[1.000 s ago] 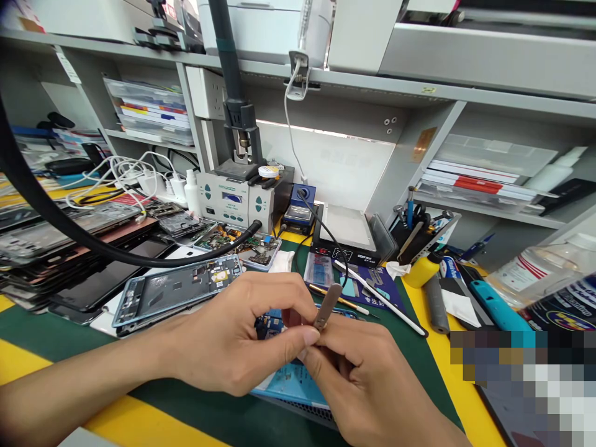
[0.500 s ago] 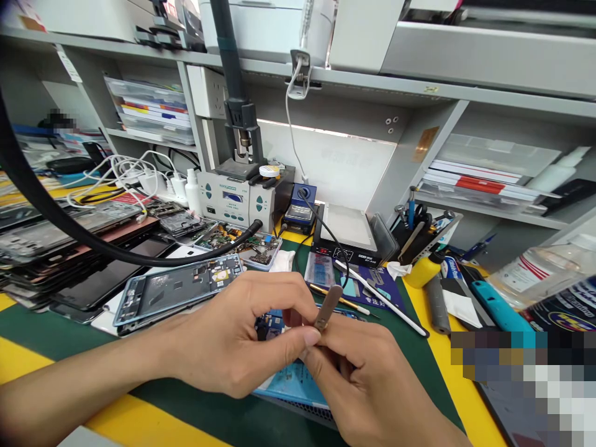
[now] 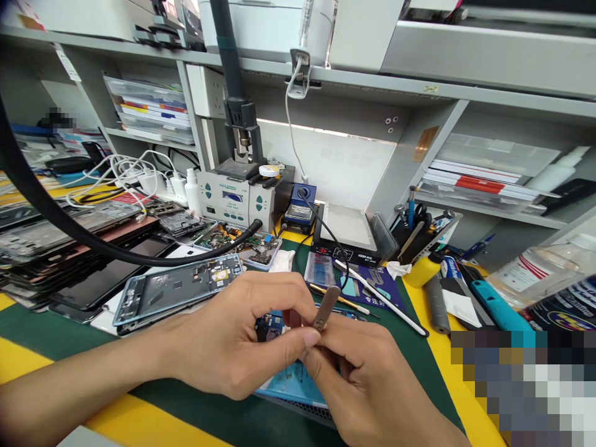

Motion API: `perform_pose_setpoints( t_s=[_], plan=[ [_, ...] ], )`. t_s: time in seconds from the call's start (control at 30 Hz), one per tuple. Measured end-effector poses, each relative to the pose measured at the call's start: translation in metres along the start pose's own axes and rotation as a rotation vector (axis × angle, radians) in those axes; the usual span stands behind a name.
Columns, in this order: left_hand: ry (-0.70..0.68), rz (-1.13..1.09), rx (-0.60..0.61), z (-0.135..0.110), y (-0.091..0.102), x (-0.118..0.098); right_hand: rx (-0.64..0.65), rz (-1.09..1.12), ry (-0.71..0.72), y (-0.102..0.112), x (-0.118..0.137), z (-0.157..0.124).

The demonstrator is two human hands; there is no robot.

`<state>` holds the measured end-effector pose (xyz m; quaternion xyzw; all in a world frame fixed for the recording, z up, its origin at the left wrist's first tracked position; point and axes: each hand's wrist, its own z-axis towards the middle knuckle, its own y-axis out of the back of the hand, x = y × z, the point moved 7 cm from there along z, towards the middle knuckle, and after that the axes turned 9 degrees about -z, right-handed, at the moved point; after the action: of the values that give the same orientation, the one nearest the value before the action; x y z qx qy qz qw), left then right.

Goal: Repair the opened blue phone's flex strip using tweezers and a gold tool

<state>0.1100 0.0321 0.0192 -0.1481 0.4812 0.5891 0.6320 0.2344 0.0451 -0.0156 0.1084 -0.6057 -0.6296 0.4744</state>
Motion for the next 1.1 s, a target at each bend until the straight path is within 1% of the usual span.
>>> perform_pose_setpoints(
  t_s=[0.17,0.43,0.67,0.83,1.1],
  plan=[
    [-0.015,0.008,-0.005,-0.0008,0.0011,-0.001,-0.041,-0.013,0.017,0.0035,0.0042,0.0022],
    [-0.011,0.016,0.013,-0.0007,-0.0004,0.0004,-0.053,-0.04,0.06,0.0026,0.0061,0.0041],
    [-0.011,0.013,-0.009,-0.0005,0.0,0.0002,-0.055,-0.007,0.049,0.0025,0.0049,0.0018],
    [-0.013,0.011,-0.005,-0.001,0.0008,0.0009,-0.053,-0.022,0.026,0.0022,0.0026,0.0],
    [-0.017,0.024,-0.007,-0.0016,0.0,0.0003,-0.059,-0.02,0.054,0.0017,0.0045,0.0028]
  ],
)
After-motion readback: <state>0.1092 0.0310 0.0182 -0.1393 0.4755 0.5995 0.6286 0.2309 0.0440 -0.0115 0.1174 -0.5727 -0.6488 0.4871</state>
